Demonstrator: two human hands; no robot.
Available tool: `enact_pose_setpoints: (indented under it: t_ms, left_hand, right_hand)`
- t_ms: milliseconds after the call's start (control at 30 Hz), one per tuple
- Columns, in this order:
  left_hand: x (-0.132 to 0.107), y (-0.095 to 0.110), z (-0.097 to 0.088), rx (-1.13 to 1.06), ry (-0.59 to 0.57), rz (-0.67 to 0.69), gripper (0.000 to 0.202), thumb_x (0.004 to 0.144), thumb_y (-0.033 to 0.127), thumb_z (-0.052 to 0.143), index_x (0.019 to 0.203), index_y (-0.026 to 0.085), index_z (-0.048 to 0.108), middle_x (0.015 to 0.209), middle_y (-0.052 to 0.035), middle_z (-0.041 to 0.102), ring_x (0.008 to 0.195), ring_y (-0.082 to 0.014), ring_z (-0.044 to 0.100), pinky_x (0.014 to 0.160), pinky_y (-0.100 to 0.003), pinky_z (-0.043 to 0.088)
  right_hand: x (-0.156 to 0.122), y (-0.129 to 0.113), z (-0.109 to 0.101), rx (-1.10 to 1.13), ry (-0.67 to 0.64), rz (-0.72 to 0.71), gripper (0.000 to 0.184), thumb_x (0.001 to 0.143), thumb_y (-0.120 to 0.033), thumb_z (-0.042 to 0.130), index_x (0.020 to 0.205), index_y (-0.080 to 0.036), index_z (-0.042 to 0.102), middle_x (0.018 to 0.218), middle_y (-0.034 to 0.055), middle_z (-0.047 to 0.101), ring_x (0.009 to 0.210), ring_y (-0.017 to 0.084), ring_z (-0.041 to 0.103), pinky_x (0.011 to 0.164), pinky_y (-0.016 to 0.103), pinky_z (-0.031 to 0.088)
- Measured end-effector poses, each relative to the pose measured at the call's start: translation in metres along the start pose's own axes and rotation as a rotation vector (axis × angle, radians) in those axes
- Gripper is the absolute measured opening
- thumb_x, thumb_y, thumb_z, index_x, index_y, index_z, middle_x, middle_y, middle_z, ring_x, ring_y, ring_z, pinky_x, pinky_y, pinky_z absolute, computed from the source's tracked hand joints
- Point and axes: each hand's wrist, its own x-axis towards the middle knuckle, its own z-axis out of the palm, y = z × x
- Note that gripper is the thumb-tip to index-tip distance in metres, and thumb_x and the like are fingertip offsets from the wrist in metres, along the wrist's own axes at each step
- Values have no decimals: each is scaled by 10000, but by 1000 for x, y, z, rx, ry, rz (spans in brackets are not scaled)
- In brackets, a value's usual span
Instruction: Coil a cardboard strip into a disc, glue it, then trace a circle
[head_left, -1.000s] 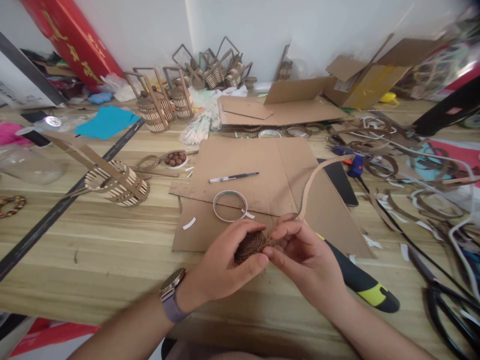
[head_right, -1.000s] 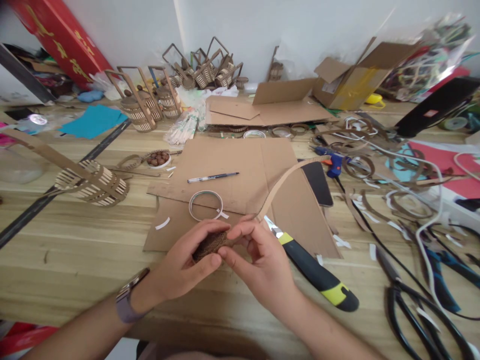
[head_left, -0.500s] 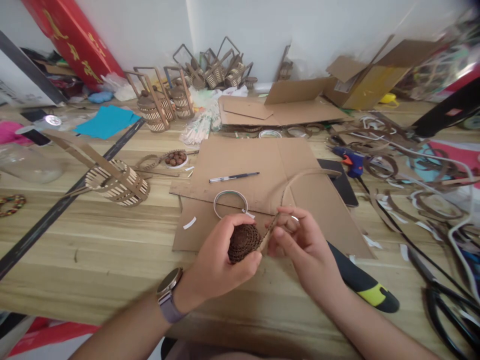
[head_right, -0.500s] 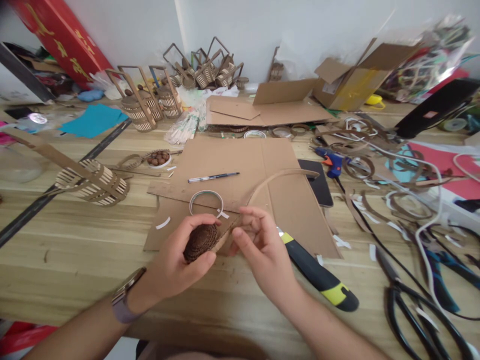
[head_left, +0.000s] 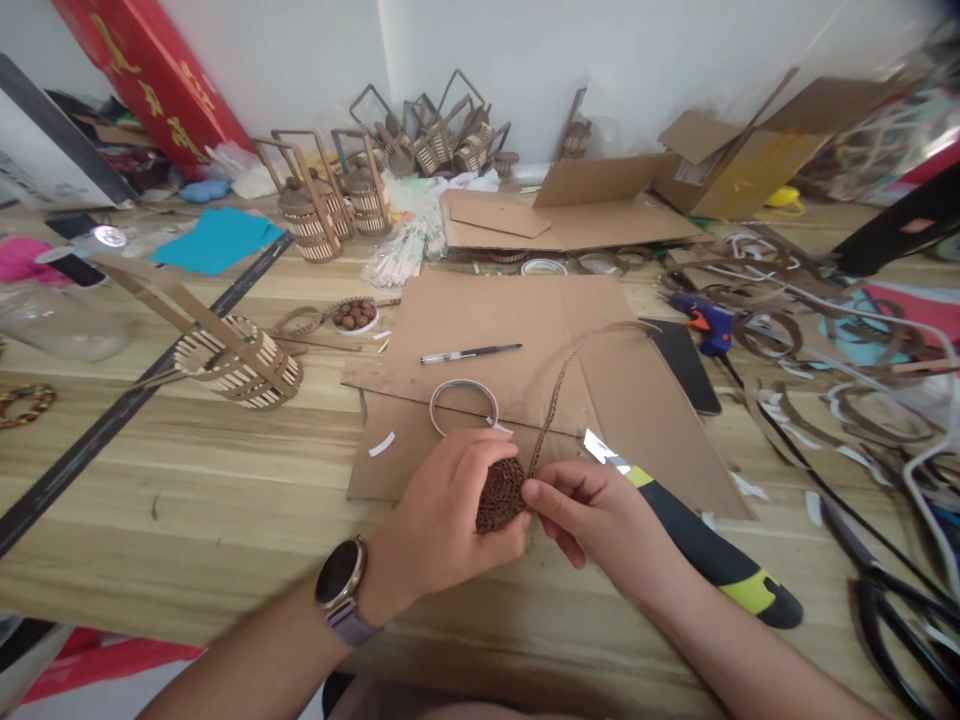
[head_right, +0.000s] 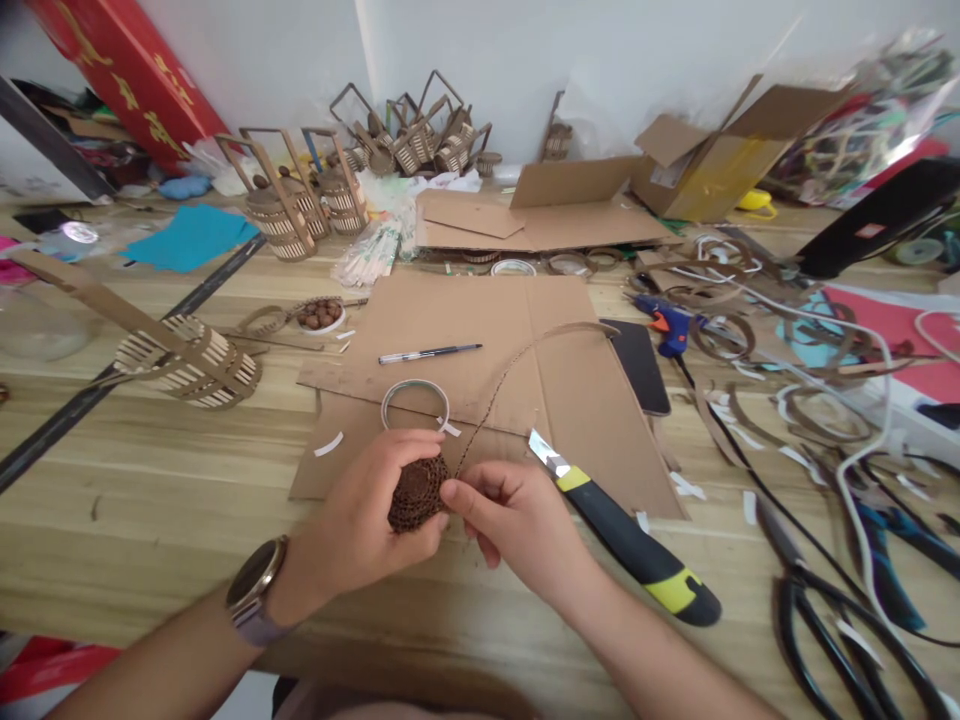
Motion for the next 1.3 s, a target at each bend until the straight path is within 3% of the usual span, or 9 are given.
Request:
enact_pose_setpoints:
  t_ms: [300,433,600,767,900,1067,1300]
  left_hand:
    - [0,-3,1,25,-30,256,459,769,184,620,1186,131,437,1145,-169,584,1082,-272,608,899,-422,563]
    - [-2,-4,-1,8,-69,294,469,781,200,635,1204,136,442,1185,-179,571,1110,-277,605,909,-420,564]
    - [-1,-6,-2,-37,-8,206,555,813,259,705,1267,163,400,1316,-216,506,1263,-308,522,1015,-475,500]
    - [-1,-7,1,-113,71,36,806,745,484,779,1359,198,342,1339,-205,508,1269,-332,516,1031,-516,477]
    - [-1,-4,2,-125,57,-24,738,746,338,796,1339,212,376,1245,-152,578,1178,-307,581,990,-481,507]
    - [0,-3,-4,-147,-37,-69,722,695,262,779,1309,210,402,1211,-132,607,1138,-301,605,979,-473,510]
    - [0,-5,-9,-212,-194,23,730,705,292,770,1321,212,387,1238,-133,612,1148,-309,607,992,-472,502]
  right_hand:
    - [2,-3,-10,27,-104,75,523,693,-651,679,526,-187,505,487,-34,522,358,66,447,389,227,256]
    - [3,-5,-11,65,-162,102,543,652,-674,712,537,-177,527,503,-29,541,372,70,469,399,229,272]
    - [3,-3,-10,141,-108,4,526,690,-648,716,561,-176,523,490,-43,531,375,64,466,413,223,290]
    - [3,1,-5,276,-24,-24,516,674,-622,753,571,-167,532,515,-48,536,393,61,488,425,216,320]
    - [5,4,-2,301,-56,3,524,664,-634,755,578,-160,548,513,-38,554,409,66,497,445,221,334]
    - [5,1,-8,251,-152,6,526,667,-634,754,573,-155,556,514,-36,549,393,51,436,431,226,270]
    - [5,2,-21,129,-252,55,567,639,-687,739,560,-163,539,452,-48,500,373,51,397,409,225,211]
